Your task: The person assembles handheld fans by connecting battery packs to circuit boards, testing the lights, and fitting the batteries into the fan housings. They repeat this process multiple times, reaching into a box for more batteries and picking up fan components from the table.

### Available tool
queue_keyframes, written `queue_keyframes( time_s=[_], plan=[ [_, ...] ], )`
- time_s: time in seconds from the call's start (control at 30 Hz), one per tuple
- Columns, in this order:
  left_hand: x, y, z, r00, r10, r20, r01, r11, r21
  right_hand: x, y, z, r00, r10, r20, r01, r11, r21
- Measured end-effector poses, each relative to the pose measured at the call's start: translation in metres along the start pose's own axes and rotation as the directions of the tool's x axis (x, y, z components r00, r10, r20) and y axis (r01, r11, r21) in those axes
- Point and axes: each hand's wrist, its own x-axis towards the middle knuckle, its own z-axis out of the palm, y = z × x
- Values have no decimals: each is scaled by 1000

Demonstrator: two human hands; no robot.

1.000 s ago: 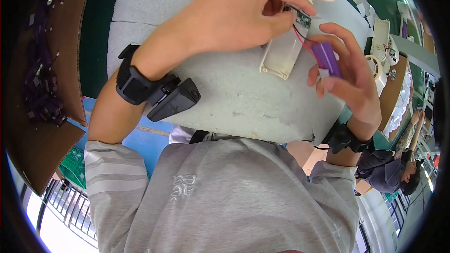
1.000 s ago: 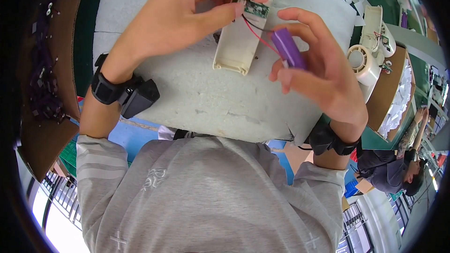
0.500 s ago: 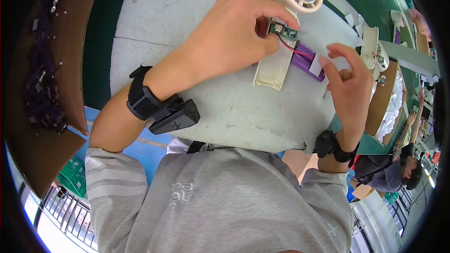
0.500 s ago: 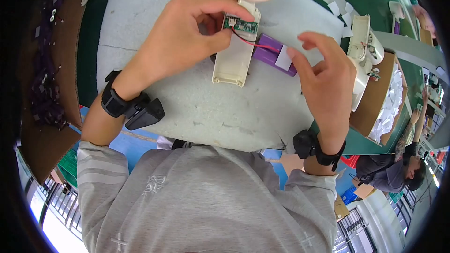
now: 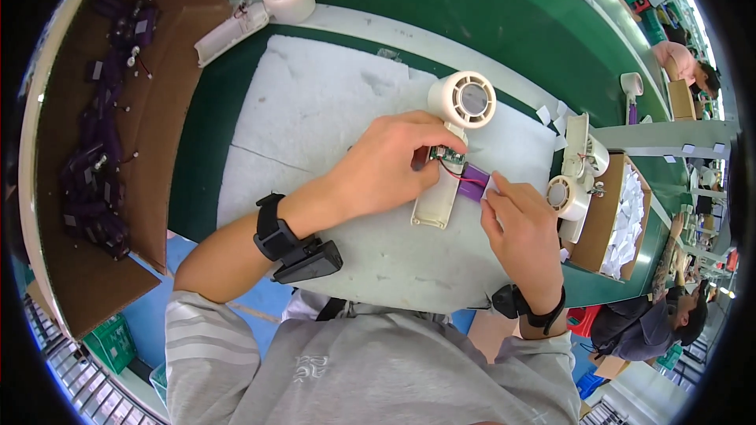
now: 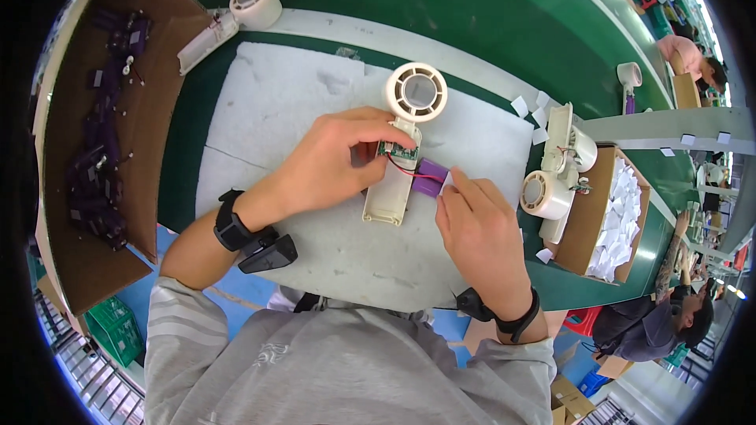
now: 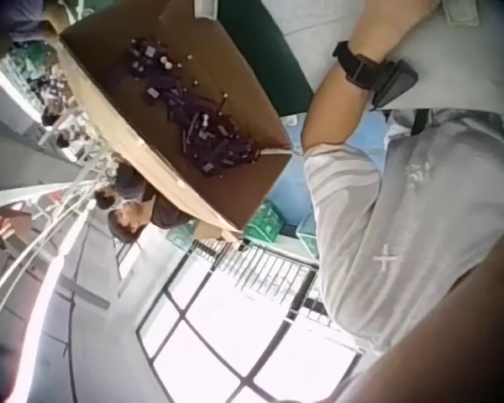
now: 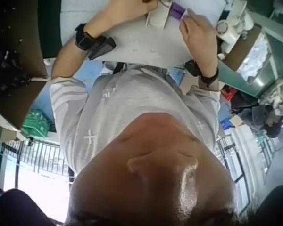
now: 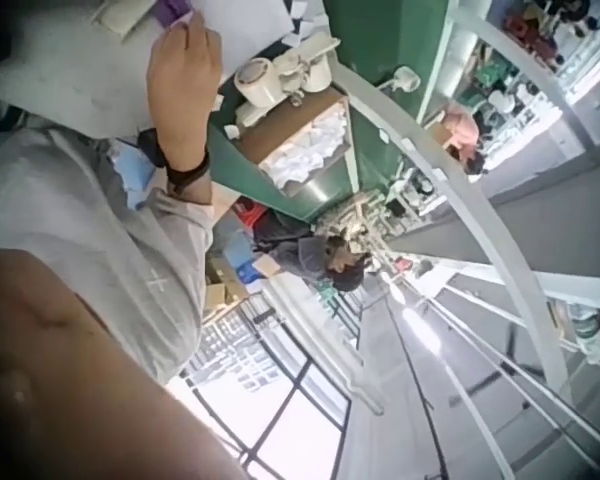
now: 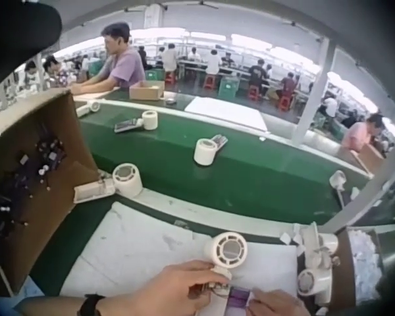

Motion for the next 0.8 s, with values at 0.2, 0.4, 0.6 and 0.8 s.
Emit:
queue_keyframes(
  time_s=[0.2, 0.4, 0.6, 0.8],
  plan=[
    [4, 1, -1, 999, 5, 35, -5, 1000, -10, 0, -2, 8, 998, -42, 54, 53, 973, -227],
    [4, 3, -5, 997, -21, 68, 20, 1000, 15, 3, -2, 11, 996, 52, 74, -32, 970, -242],
    [4, 0, -4, 997, -26, 78, 26, 1000, 0, 2, 9, 2, 996, 91, 25, -91, 996, -22],
    [4, 1, -4, 999, -4, 41, 5, 1000, -23, 1, 7, 4, 990, 131, -51, -121, 980, 157]
  ],
)
